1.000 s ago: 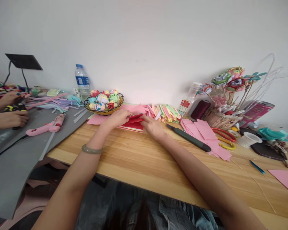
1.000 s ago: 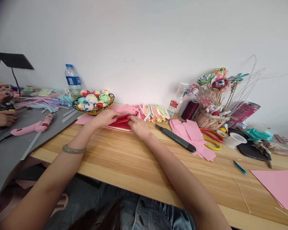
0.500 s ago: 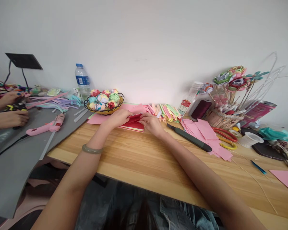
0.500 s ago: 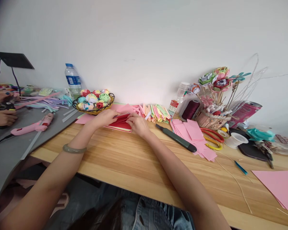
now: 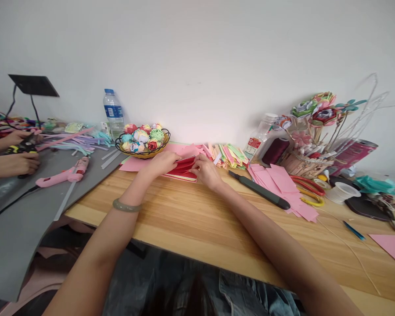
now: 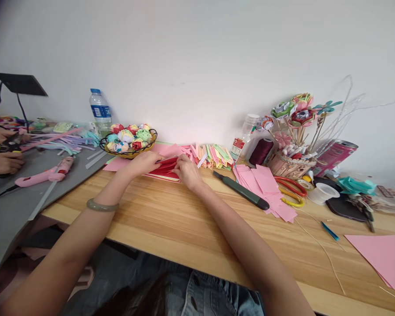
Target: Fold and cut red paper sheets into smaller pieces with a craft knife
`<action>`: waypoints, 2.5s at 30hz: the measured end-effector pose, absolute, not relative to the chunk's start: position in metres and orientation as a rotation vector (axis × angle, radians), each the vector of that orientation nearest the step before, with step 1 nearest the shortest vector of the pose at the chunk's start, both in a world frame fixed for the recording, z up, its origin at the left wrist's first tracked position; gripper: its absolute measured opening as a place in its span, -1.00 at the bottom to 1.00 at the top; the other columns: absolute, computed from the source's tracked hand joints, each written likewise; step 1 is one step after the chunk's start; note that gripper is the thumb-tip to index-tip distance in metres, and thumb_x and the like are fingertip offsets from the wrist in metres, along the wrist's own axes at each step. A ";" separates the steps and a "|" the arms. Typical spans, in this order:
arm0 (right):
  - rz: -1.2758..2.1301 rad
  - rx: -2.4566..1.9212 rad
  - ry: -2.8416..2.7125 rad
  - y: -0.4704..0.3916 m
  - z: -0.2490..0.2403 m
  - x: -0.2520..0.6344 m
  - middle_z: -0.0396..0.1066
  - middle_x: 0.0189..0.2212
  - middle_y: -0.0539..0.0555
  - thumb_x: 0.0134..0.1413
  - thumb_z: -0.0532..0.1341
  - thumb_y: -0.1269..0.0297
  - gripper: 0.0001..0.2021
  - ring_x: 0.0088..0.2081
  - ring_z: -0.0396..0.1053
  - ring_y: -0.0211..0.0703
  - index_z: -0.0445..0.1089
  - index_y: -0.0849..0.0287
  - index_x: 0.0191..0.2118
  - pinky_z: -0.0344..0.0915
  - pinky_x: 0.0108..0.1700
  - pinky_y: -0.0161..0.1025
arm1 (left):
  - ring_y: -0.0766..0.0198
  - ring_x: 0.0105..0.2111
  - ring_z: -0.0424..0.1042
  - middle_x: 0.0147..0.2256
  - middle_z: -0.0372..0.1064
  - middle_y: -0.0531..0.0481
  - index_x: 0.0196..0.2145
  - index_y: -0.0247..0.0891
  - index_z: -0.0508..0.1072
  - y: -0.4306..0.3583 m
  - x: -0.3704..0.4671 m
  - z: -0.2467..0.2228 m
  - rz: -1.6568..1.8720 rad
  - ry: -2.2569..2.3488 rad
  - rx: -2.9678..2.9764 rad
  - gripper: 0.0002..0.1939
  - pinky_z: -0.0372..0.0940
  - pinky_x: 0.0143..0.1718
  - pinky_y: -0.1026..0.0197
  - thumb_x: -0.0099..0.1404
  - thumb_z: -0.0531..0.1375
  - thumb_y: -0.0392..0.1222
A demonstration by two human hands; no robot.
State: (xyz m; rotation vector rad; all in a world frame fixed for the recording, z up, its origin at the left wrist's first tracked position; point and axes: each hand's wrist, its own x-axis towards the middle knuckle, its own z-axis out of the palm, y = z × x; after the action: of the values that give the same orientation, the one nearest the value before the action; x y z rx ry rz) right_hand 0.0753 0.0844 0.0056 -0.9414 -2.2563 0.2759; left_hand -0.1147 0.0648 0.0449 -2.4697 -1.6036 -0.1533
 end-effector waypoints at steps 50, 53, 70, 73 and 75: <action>0.111 -0.795 -2.535 0.093 0.013 0.094 0.37 -0.10 0.13 0.03 0.09 0.52 -0.78 -0.16 0.37 -0.18 0.46 0.22 -0.48 0.26 -0.12 -0.25 | 0.21 -0.32 0.41 -0.33 0.46 -0.06 -0.35 -0.22 0.48 0.063 -0.114 0.047 -0.142 -1.634 -2.414 -0.75 0.20 -0.35 0.30 0.21 0.00 -0.30; 0.165 -0.814 -2.456 0.097 0.010 0.090 0.37 -0.14 0.13 -0.03 0.15 0.52 -0.82 -0.19 0.37 -0.20 0.45 0.22 -0.52 0.26 -0.11 -0.25 | 0.20 -0.34 0.41 -0.33 0.46 -0.07 -0.37 -0.23 0.47 0.064 -0.115 0.045 -0.145 -1.628 -2.412 -0.75 0.20 -0.37 0.29 0.20 0.00 -0.31; 0.352 -0.763 -2.367 0.105 0.008 0.089 0.31 -0.31 0.06 -0.07 0.27 0.34 -0.95 -0.23 0.31 -0.21 0.48 0.17 -0.42 0.27 -0.14 -0.19 | 0.22 -0.31 0.41 -0.31 0.46 -0.07 -0.29 -0.22 0.48 0.062 -0.116 0.046 -0.163 -1.629 -2.438 -0.73 0.21 -0.30 0.29 0.21 0.00 -0.32; 0.337 -0.794 -2.338 0.101 0.008 0.085 0.31 -0.28 0.08 -0.01 0.23 0.32 -0.90 -0.17 0.30 -0.18 0.48 0.19 -0.37 0.24 -0.07 -0.18 | 0.22 -0.35 0.41 -0.34 0.46 -0.06 -0.31 -0.23 0.48 0.061 -0.116 0.046 -0.192 -1.621 -2.447 -0.74 0.21 -0.32 0.29 0.22 -0.01 -0.32; 0.322 -0.829 -2.317 0.098 0.008 0.082 0.30 -0.25 0.10 -0.02 0.23 0.27 -0.86 -0.14 0.28 -0.16 0.48 0.21 -0.34 0.23 -0.05 -0.17 | 0.22 -0.35 0.41 -0.33 0.46 -0.06 -0.32 -0.23 0.48 0.061 -0.116 0.046 -0.190 -1.620 -2.441 -0.74 0.21 -0.33 0.29 0.22 -0.02 -0.32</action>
State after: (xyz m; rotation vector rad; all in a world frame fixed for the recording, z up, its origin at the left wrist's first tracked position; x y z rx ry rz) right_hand 0.0824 0.0977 0.0078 -0.8286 -2.3170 0.3223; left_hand -0.1158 0.0612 0.0461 -2.4410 -1.6203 -0.1897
